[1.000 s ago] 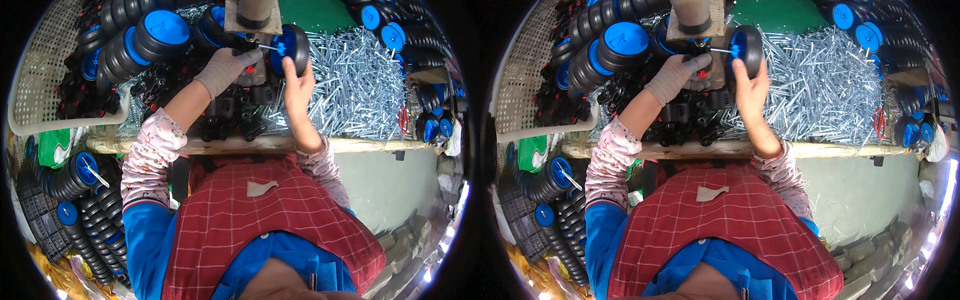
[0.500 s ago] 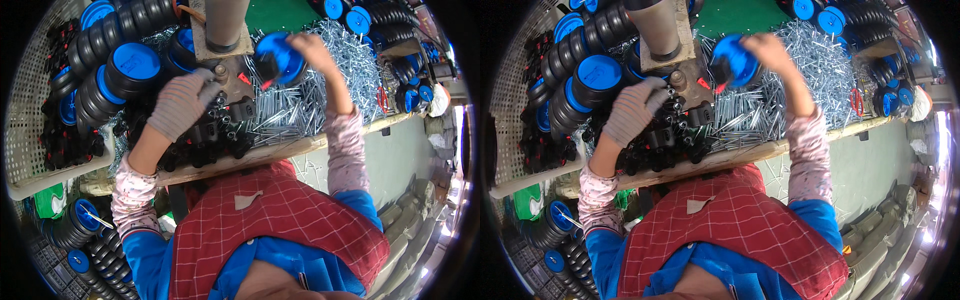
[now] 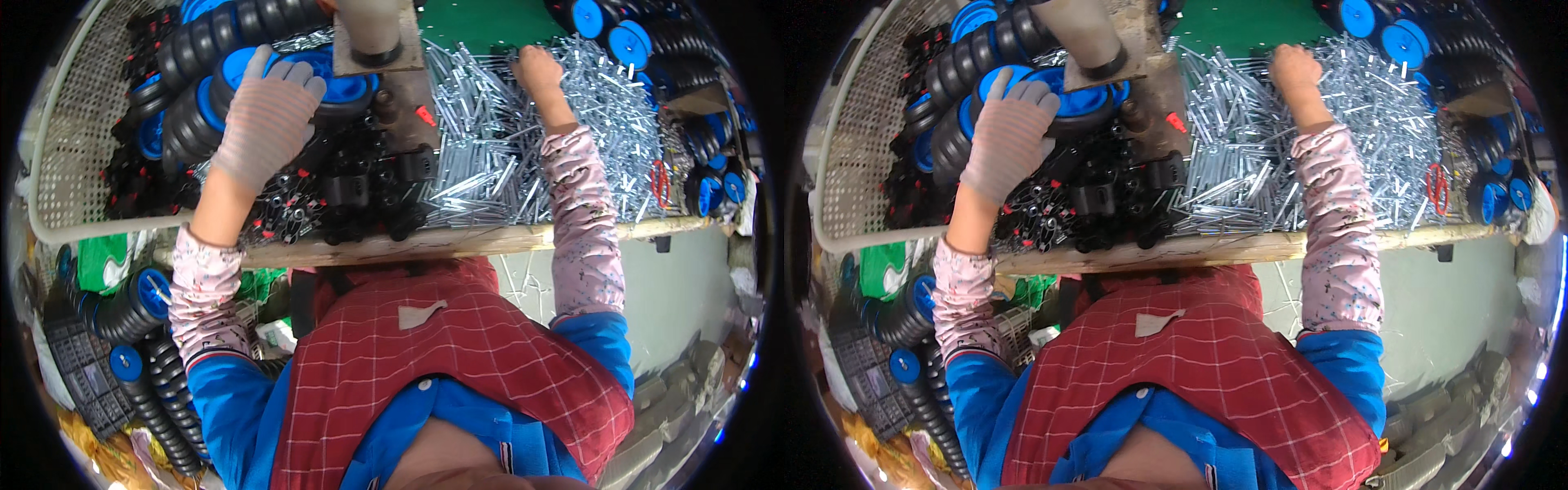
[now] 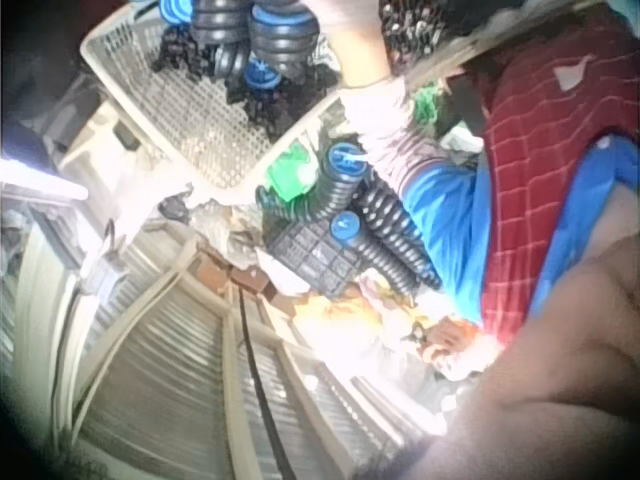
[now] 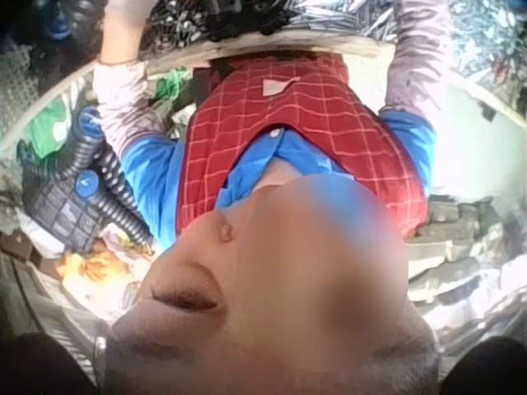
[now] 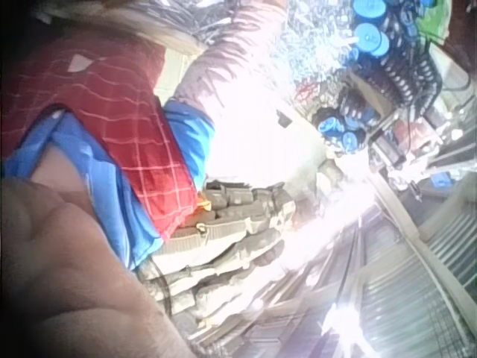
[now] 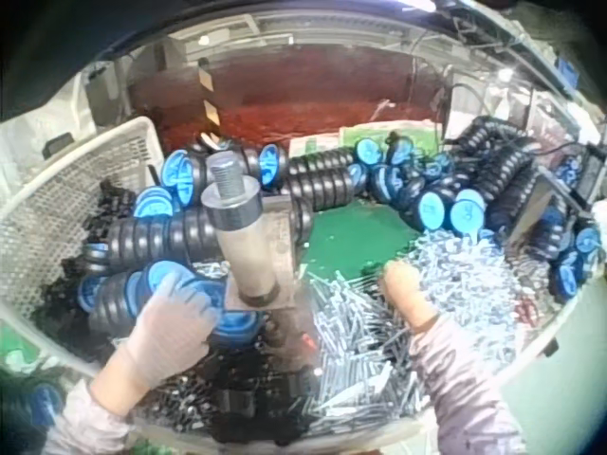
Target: The person repeatedly picks up black plastic components and metal springs, inserts the springs into the components, and places the assembled units into a white basket. The person also handles blue plastic caps and stacks them on the workbench.
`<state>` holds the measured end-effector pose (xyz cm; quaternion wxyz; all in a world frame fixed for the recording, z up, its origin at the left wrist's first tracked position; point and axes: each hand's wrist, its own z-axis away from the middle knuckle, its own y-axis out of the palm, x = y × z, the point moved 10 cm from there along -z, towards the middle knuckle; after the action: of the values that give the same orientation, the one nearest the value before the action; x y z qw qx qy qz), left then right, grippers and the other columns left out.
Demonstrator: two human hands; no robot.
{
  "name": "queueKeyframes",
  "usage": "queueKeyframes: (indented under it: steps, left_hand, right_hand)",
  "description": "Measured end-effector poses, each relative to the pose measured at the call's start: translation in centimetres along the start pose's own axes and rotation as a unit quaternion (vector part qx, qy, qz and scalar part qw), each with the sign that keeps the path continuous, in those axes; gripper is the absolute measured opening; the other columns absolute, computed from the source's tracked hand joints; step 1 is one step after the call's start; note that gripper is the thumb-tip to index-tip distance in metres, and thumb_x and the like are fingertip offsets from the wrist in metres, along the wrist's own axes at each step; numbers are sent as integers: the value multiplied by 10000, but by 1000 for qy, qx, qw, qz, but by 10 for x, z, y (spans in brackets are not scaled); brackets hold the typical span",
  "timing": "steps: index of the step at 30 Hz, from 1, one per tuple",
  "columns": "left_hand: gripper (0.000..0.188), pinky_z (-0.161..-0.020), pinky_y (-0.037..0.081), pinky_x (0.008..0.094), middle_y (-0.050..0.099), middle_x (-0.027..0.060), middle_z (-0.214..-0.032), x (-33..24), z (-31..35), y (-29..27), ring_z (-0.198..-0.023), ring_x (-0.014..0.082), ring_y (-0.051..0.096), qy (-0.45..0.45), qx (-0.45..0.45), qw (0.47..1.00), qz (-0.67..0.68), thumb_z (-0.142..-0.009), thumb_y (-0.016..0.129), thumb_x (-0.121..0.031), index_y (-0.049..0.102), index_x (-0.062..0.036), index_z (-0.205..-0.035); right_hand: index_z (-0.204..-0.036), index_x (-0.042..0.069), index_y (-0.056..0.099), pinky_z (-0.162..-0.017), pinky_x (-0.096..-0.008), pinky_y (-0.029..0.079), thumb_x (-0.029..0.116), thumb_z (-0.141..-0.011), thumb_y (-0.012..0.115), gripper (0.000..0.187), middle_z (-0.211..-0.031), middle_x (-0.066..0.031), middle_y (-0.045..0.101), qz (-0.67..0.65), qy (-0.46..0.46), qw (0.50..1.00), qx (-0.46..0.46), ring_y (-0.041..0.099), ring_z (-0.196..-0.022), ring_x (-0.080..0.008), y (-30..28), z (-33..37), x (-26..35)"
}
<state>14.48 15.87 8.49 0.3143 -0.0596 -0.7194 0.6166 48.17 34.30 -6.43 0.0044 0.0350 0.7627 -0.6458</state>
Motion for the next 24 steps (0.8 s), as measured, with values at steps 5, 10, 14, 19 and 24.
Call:
queueKeyframes:
  steps: [5,10,14,19,24]
  left_hand:
    - [418,-849,523,409,639,182,-1178,18,74,-37,-936,332,667,-137,-181,913,338,-809,749,-145,588,40,-1146]
    - [374,-976,466,303,630,63,-1152,-16,93,56,-1097,148,575,-260,-118,425,859,-931,667,-156,542,-3,-1249]
    - [532,-973,462,318,607,72,-1219,-47,80,81,-1081,148,574,-242,-110,403,876,-927,685,-316,511,-24,-1335]
    - [450,-1000,461,315,586,62,-1209,-59,65,68,-1115,135,547,-193,-91,395,894,-944,690,-202,478,-28,-1301]
    - [447,-975,463,301,584,62,-1183,-66,67,71,-1089,121,540,-189,-65,366,909,-947,690,-204,472,-30,-1297]
  right_hand:
    - [-1072,78,711,-877,-454,558,228,-890,616,254,-1141,-139,699,18,15,999,31,665,-1100,-333,4,1,3]
    - [-966,51,674,-744,-415,554,253,-957,625,208,-1065,-141,705,-341,-135,926,-88,696,-979,-320,-69,59,57]
    - [-977,99,712,-689,-352,546,169,-882,713,118,-960,-67,694,-464,-321,825,-22,677,-868,-290,-152,174,140]
    - [-982,80,718,-688,-326,530,92,-719,716,264,-945,-46,614,-269,-443,844,-135,592,-830,-207,-203,222,179]
    - [-992,41,686,-767,-335,548,69,-690,667,303,-1041,-63,602,-220,-509,824,-114,580,-905,-231,-215,237,199]
